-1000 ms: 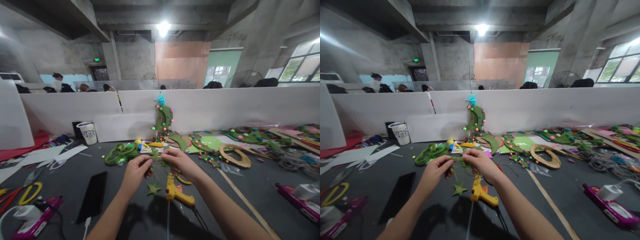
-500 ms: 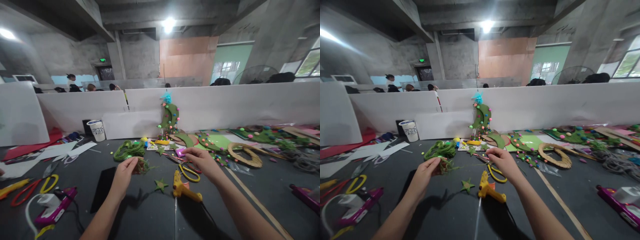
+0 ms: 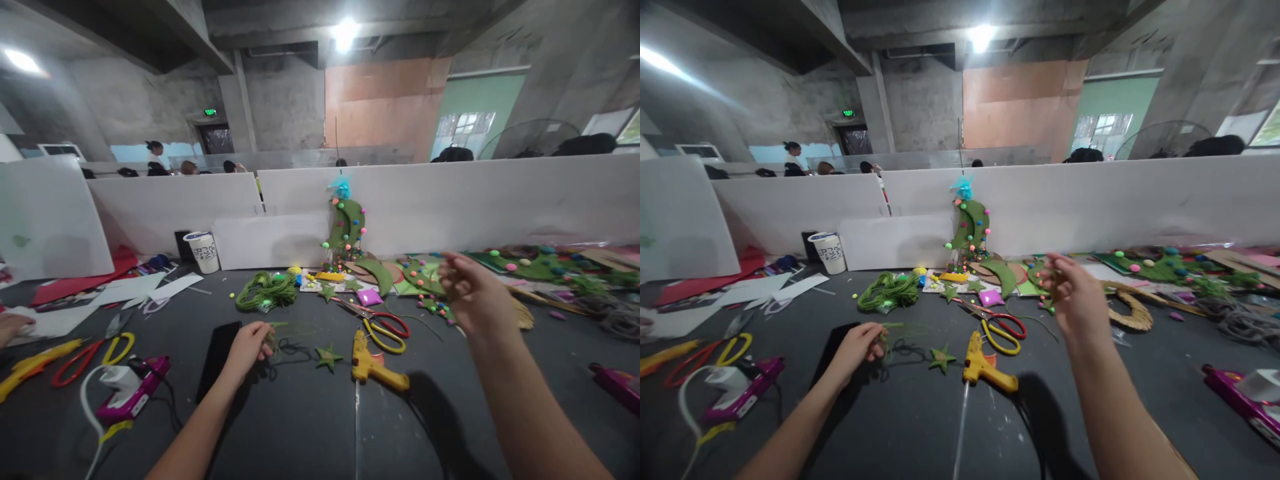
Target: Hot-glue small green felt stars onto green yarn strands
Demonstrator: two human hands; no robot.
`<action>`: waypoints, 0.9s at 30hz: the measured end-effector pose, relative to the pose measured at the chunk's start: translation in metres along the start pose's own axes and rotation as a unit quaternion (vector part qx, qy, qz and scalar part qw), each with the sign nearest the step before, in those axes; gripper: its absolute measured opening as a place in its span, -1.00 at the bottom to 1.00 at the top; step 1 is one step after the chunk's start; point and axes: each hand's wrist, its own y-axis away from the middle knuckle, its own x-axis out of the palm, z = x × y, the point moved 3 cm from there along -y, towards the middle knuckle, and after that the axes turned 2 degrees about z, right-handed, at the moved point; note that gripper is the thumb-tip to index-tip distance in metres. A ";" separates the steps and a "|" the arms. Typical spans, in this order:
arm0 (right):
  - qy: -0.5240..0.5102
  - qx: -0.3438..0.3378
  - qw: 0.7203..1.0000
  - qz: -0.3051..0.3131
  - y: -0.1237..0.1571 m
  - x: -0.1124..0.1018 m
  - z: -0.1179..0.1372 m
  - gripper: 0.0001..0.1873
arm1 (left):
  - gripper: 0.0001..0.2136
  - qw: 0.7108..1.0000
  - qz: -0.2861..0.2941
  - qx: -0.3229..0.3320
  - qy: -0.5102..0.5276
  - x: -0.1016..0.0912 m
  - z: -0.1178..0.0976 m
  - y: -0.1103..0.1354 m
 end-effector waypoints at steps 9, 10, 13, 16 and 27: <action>0.020 0.088 0.953 0.289 0.056 0.090 -0.001 -0.77 | -0.75 0.986 0.127 0.092 0.059 0.041 -0.075 0.030; 0.033 0.097 0.944 0.314 0.066 0.102 -0.007 -0.80 | -0.74 0.977 0.175 0.074 0.098 0.049 -0.086 0.035; 0.043 0.094 0.933 0.344 0.084 0.123 -0.021 -0.78 | -0.69 0.969 0.180 0.062 0.155 0.058 -0.105 0.045; 0.005 0.077 0.927 0.367 0.094 0.130 -0.027 -0.69 | -0.71 0.976 0.136 0.075 0.152 0.055 -0.107 0.047; 0.094 -0.002 0.910 0.403 0.103 0.127 -0.032 -0.49 | -0.96 0.966 0.127 0.023 0.224 0.050 -0.098 0.053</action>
